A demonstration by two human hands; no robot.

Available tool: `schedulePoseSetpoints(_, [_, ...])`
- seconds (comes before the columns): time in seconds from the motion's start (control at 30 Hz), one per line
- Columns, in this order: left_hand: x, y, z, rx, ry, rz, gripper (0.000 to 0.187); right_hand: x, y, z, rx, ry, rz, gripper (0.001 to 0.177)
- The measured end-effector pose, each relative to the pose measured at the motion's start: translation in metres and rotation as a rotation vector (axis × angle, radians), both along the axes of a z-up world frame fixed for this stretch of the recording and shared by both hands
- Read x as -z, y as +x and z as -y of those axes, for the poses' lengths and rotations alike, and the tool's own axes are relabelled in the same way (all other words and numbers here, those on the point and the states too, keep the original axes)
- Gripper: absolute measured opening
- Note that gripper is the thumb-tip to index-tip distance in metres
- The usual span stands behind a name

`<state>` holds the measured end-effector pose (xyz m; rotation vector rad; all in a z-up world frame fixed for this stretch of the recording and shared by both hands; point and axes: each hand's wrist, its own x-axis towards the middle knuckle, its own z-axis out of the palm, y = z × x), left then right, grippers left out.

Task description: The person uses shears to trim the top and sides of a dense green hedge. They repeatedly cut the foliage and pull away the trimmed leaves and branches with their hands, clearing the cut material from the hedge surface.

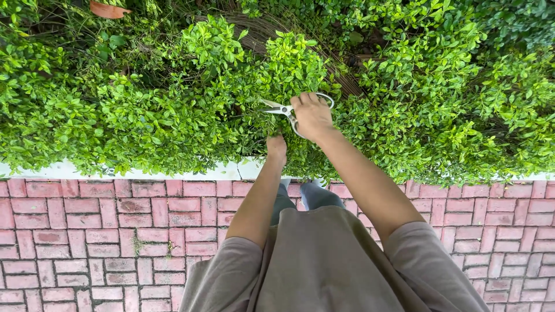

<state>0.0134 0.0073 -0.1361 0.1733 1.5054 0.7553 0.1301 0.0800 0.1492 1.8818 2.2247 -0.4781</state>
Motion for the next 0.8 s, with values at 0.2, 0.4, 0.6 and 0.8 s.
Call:
schedulePoseSetpoints(0.2, [-0.101, -0.05, -0.007, -0.214, -0.119, 0.499, 0.047, 0.042, 0.02, 0.012, 0.146, -0.144, -0.146, 0.045])
schedulePoseSetpoints(0.4, [-0.009, -0.145, 0.099, -0.614, -0.21, 0.483, 0.086, 0.039, 0.079, 0.054, 0.508, -0.11, -0.39, 0.042])
schedulePoseSetpoints(0.6, [-0.013, -0.161, 0.078, -0.751, -0.601, 0.476, 0.1, 0.05, 0.108, 0.107, 0.683, -0.078, -0.649, 0.055])
schedulePoseSetpoints(0.8, [0.109, -0.115, 0.023, -0.493, -0.301, 0.689, 0.061, 0.059, 0.112, 0.152, 0.719, -0.131, -0.906, 0.051])
